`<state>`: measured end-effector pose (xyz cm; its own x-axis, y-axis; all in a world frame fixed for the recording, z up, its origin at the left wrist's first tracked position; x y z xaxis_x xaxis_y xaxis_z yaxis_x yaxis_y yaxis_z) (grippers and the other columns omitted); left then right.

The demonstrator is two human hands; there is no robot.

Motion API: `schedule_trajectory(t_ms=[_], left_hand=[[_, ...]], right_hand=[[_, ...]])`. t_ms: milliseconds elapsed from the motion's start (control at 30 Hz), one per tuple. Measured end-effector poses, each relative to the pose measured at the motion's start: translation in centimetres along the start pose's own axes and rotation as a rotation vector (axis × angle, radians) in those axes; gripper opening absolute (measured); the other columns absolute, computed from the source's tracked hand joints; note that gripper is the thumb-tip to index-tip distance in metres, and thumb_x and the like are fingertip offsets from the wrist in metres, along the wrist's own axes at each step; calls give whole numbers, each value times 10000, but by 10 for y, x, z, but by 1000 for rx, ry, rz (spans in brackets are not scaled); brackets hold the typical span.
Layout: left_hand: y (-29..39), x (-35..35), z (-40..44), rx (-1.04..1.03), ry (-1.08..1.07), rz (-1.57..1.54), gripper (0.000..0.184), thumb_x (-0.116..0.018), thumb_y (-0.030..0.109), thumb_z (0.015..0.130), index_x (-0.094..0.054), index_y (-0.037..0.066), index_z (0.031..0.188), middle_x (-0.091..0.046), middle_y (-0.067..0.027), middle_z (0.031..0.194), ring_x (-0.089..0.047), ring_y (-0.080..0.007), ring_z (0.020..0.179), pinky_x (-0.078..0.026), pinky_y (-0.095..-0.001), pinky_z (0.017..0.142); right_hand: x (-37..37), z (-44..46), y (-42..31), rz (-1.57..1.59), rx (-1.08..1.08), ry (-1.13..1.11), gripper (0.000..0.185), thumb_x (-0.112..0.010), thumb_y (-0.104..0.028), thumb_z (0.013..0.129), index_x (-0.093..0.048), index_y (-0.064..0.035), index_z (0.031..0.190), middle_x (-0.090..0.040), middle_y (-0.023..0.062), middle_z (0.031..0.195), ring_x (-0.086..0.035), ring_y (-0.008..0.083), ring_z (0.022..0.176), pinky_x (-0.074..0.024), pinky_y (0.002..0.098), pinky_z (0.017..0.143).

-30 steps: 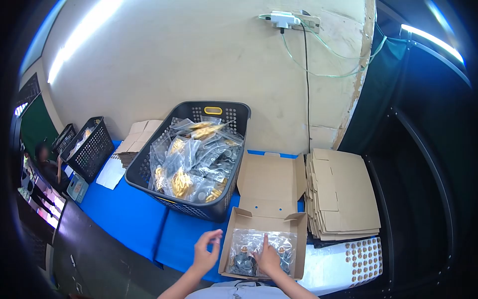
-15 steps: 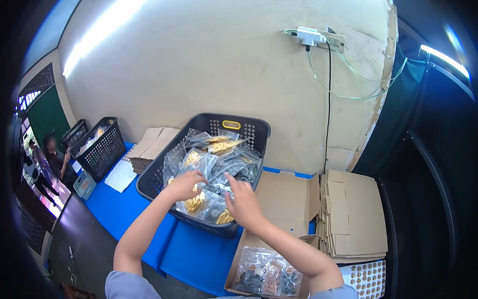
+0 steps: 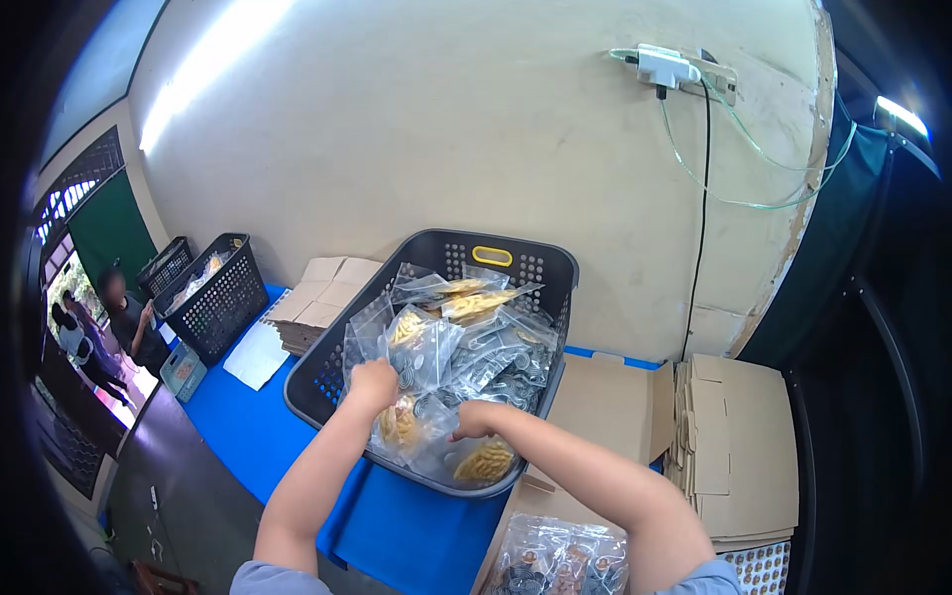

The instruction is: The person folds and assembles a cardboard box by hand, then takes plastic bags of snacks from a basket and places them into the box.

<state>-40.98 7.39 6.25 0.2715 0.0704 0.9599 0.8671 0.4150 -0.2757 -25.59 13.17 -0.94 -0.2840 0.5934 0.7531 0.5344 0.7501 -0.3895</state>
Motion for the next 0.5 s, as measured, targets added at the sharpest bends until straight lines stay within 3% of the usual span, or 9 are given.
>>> schedule_trajectory(t_ms=[33,100,133,200,300,333,400,433,500], left_hand=[[0,5,0,-2,-5,1,294,-761,289,663,-709,98,880,-615,-84,1010,-634,-283,933,-510,-413,766],[-15,15,-3,171,-67,-27,187,-588,166,816,-705,114,952,-615,-68,1078,-609,-260,1009,-489,-393,803],[-19,21,-5,172,-69,-30,187,-588,166,816,-705,114,952,-615,-68,1078,-609,-260,1009,-489,-393,803],[-45,35,-12,343,27,-144,174,-628,191,794,-715,120,927,-627,-72,1062,-636,-259,955,-521,-381,755],[-64,35,-21,428,37,-300,92,-669,198,757,-734,157,807,-640,-84,1027,-654,-258,913,-538,-368,726],[-68,29,-21,447,25,-440,51,-694,177,710,-728,198,679,-662,-92,939,-667,-252,858,-536,-364,719],[-70,34,-23,473,59,-497,67,-695,164,694,-721,205,649,-667,-91,908,-668,-252,832,-533,-364,710],[-72,38,-26,497,93,-554,88,-696,150,678,-714,212,618,-672,-91,877,-669,-251,806,-530,-363,701],[-75,38,-26,516,119,-601,102,-686,130,677,-714,210,621,-673,-90,855,-667,-257,795,-525,-371,693]], right_hand=[[3,-6,-4,4,0,-3,449,-650,-394,814,-662,-22,1066,-655,218,1031,-630,337,953,-473,404,847],[18,-23,-33,98,279,59,295,-622,-303,826,-710,-51,952,-684,181,940,-647,305,886,-483,390,816],[34,-29,-33,162,224,226,214,-575,-199,835,-716,-55,909,-695,150,889,-653,268,835,-490,372,785],[71,-36,-17,451,203,633,221,-519,-150,836,-715,-81,913,-688,159,886,-659,308,825,-501,371,772],[119,-60,10,546,142,1004,217,-523,-170,888,-684,-30,929,-671,184,836,-654,306,774,-486,382,699],[133,-77,13,614,133,1101,239,-529,-209,915,-676,-22,935,-663,195,809,-648,301,738,-471,385,667],[154,-79,36,762,123,1223,287,-529,-232,929,-664,21,914,-655,203,765,-643,313,712,-481,378,681],[163,-75,43,756,109,1230,297,-498,-241,967,-605,11,1081,-605,101,708,-590,188,620,-498,334,640],[177,-88,48,650,87,1371,409,-538,-207,918,-478,21,1252,-558,259,1128,-555,352,1050,-422,405,900]])
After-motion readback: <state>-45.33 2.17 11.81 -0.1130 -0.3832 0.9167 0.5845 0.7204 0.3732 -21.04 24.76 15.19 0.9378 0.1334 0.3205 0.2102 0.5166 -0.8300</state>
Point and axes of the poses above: each hand's wrist, its own z-axis towards the middle knuckle, its own x-axis out of the back of the hand, y = z × x, the point moved 8 cm from there along z, towards the middle knuckle
